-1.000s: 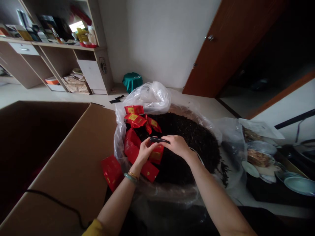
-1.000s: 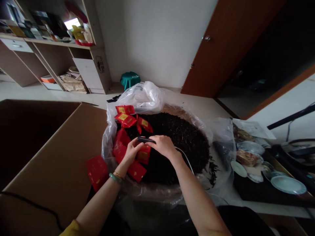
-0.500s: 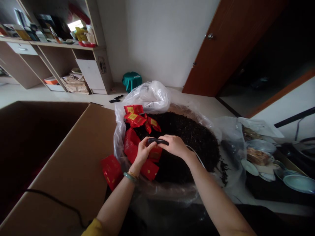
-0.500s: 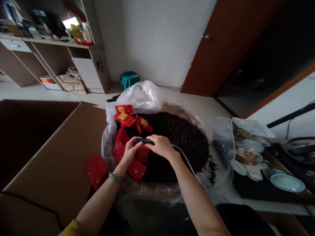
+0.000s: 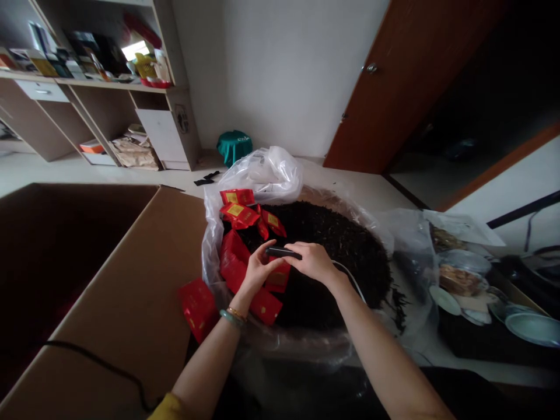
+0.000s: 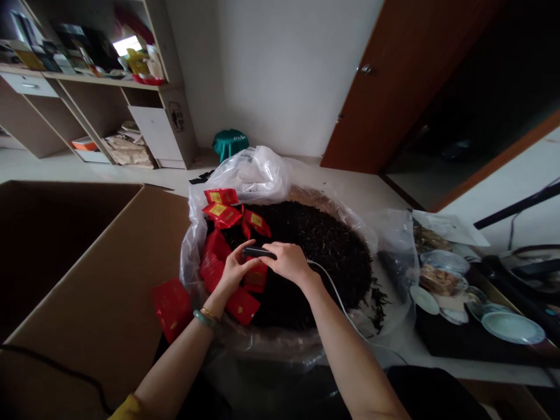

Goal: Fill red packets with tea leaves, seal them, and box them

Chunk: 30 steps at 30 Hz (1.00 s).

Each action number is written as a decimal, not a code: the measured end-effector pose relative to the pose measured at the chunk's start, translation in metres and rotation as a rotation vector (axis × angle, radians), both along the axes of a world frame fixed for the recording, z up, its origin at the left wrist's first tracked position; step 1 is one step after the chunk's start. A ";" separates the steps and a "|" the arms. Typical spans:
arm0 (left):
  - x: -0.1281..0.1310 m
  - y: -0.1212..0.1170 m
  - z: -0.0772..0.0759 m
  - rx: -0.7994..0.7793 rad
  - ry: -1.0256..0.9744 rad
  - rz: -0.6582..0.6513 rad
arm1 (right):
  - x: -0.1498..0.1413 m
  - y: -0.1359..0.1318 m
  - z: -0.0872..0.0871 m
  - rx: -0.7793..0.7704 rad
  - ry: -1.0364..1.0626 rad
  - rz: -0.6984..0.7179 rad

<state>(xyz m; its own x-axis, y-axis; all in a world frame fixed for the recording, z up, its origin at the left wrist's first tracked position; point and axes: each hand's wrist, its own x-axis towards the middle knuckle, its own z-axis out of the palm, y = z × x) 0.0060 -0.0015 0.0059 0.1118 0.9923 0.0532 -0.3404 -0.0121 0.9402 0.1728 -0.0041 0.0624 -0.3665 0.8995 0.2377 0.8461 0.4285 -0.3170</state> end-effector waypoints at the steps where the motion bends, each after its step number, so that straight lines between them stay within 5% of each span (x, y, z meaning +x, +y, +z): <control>1: 0.000 0.001 -0.001 -0.010 -0.003 -0.006 | 0.000 0.000 0.000 -0.002 0.013 -0.007; 7: 0.002 0.003 -0.002 -0.075 -0.049 0.026 | 0.005 0.001 0.001 0.047 0.200 -0.035; 10: 0.001 0.002 -0.001 -0.097 -0.057 0.113 | 0.019 0.003 -0.006 0.076 0.279 -0.159; 18: 0.000 0.000 -0.004 -0.128 -0.067 0.204 | 0.058 0.014 -0.061 -0.048 -0.027 -0.378; 23: 0.000 -0.001 -0.002 -0.148 -0.072 0.209 | 0.023 0.011 -0.053 0.086 0.449 -0.284; 26: 0.000 -0.001 -0.001 -0.141 -0.064 0.200 | -0.014 0.008 -0.036 -0.039 0.709 -0.115; 30: 0.000 -0.003 -0.001 -0.140 -0.082 0.195 | -0.037 0.011 -0.031 -0.132 0.810 -0.125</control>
